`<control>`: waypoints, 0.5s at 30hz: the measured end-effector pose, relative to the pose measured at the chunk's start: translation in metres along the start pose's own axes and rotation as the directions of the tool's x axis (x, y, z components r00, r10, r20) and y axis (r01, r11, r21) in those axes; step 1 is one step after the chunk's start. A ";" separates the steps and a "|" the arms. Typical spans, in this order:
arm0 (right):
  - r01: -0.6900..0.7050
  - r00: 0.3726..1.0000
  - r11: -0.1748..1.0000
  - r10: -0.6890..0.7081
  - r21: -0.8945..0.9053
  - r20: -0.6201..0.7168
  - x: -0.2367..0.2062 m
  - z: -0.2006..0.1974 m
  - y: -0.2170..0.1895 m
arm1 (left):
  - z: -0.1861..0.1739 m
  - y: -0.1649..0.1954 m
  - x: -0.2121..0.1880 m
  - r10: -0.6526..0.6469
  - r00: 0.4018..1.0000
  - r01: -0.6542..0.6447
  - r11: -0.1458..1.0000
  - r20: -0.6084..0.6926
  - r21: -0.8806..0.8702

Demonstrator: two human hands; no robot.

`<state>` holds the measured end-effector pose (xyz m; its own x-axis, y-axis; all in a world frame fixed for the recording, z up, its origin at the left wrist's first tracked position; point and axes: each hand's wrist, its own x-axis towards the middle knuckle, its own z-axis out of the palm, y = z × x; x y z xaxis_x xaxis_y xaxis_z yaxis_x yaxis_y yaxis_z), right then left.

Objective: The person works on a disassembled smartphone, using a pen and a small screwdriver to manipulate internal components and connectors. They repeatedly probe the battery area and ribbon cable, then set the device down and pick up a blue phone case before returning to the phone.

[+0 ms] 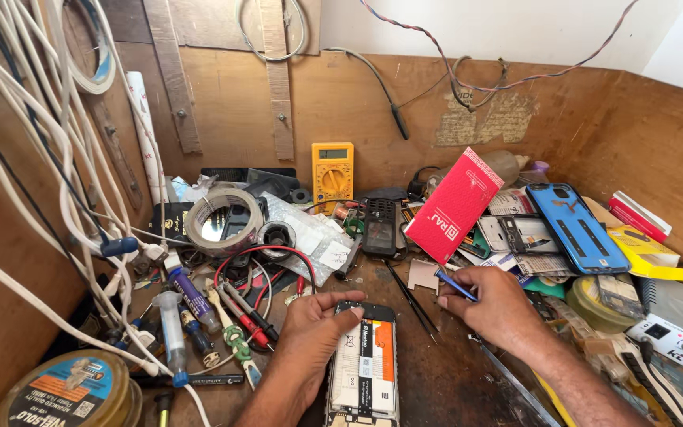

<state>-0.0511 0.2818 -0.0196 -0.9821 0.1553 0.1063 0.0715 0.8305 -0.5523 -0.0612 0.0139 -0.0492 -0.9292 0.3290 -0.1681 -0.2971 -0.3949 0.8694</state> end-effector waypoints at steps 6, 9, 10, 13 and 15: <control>0.024 1.000 0.999 -0.024 -0.034 0.011 0.001 0.001 -0.011 | 0.004 0.001 -0.001 -0.040 0.997 0.041 0.999 -0.059 0.014; 0.033 0.999 0.995 -0.031 -0.090 0.032 0.001 0.002 -0.015 | 0.005 0.001 -0.002 -0.009 0.999 0.010 1.000 -0.039 0.019; 0.047 0.998 0.993 -0.043 -0.111 0.036 0.002 0.003 -0.017 | 0.004 0.001 -0.002 -0.005 0.999 0.006 1.000 -0.039 0.024; 0.014 0.989 0.977 0.018 -0.214 0.144 0.003 0.002 -0.018 | 0.005 0.000 -0.001 0.002 1.000 -0.001 1.000 -0.029 0.018; -0.002 0.995 0.986 0.018 -0.164 0.099 0.003 0.000 -0.018 | 0.005 0.000 -0.001 0.004 1.000 -0.004 1.000 -0.019 -0.011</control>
<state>-0.0557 0.2676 -0.0090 -0.9931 0.1166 0.0136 0.1009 0.9066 -0.4097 -0.0596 0.0178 -0.0472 -0.9343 0.3113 -0.1738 -0.2960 -0.4057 0.8647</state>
